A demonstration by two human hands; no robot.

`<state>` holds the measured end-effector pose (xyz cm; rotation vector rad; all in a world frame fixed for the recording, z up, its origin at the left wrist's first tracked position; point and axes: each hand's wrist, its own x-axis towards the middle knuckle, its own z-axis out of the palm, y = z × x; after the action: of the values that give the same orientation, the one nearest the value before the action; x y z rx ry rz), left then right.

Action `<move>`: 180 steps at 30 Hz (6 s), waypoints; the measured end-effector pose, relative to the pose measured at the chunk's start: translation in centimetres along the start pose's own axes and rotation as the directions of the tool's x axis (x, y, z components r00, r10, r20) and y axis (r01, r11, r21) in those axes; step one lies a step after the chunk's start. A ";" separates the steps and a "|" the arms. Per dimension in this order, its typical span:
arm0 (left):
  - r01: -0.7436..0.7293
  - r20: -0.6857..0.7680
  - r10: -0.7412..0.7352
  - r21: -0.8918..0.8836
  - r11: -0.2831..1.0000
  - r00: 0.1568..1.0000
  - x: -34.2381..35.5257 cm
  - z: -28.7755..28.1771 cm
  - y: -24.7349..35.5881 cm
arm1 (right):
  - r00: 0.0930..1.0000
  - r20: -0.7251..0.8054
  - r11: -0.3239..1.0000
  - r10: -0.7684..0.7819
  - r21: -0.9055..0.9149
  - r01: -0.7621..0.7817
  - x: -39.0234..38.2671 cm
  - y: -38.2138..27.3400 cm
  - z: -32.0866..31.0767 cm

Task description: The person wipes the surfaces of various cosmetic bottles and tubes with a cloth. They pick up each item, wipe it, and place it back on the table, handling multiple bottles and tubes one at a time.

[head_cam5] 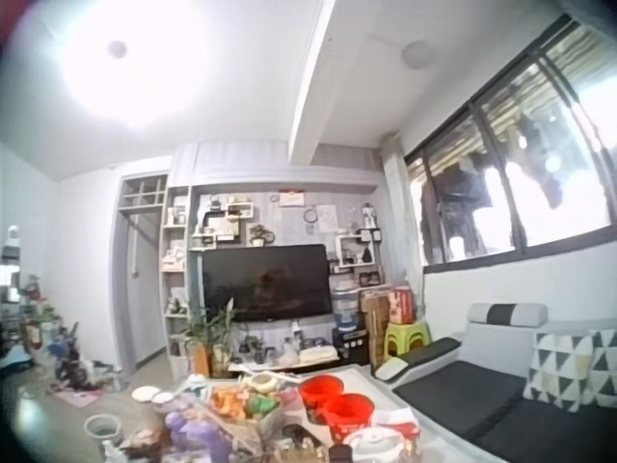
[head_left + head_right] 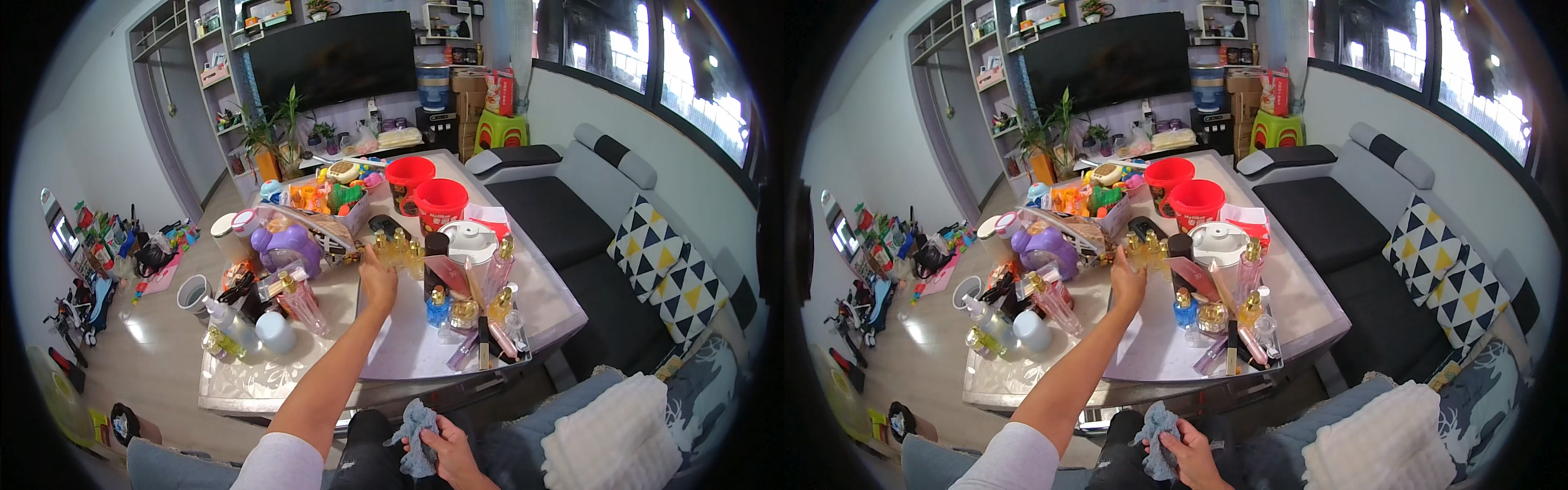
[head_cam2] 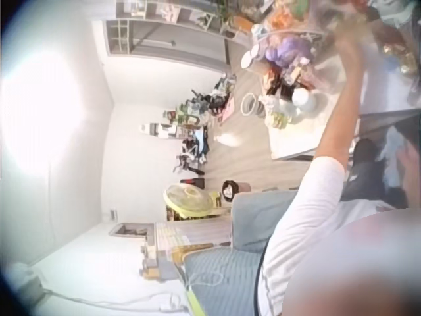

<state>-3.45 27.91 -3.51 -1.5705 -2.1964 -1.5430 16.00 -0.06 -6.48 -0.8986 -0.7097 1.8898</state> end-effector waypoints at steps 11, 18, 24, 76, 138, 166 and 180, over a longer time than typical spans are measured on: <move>0.091 0.005 -0.091 -0.031 0.995 0.996 1.9 2.2 -2.4 | 1.000 0.016 0.999 0.016 0.045 -0.017 0.5 -0.4 -0.8; 0.174 0.080 -0.161 -0.214 0.961 0.984 -0.1 -0.9 -1.0 | 1.000 0.030 0.998 0.002 0.067 -0.004 0.4 -0.9 0.1; 0.589 0.563 -0.221 -0.638 0.495 0.796 -5.5 -8.8 0.9 | 0.993 0.088 0.986 0.074 0.140 -0.086 0.1 -1.5 0.3; 0.844 0.836 0.127 -0.516 -0.148 0.534 -15.1 -20.8 3.5 | 0.927 0.041 0.924 -0.372 0.114 0.365 2.4 -3.6 6.0; 0.561 0.556 -0.096 -0.827 0.037 0.826 -17.5 -19.5 2.4 | 0.717 0.265 0.419 -0.645 -0.662 0.622 1.2 -1.0 8.0; 0.555 0.553 0.045 -0.831 -0.031 0.832 -14.9 -21.2 1.6 | 0.863 0.206 0.672 -0.462 -0.554 0.492 0.1 0.3 7.7; 0.327 0.409 0.099 -0.833 0.447 0.907 -15.6 -20.4 1.3 | 0.955 0.114 0.954 -0.272 -0.095 0.283 1.2 0.7 8.1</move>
<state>-4.58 2.42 -0.42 -2.1301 -1.6160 -3.0116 8.70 -0.22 -2.74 -0.7329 -0.9579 1.6645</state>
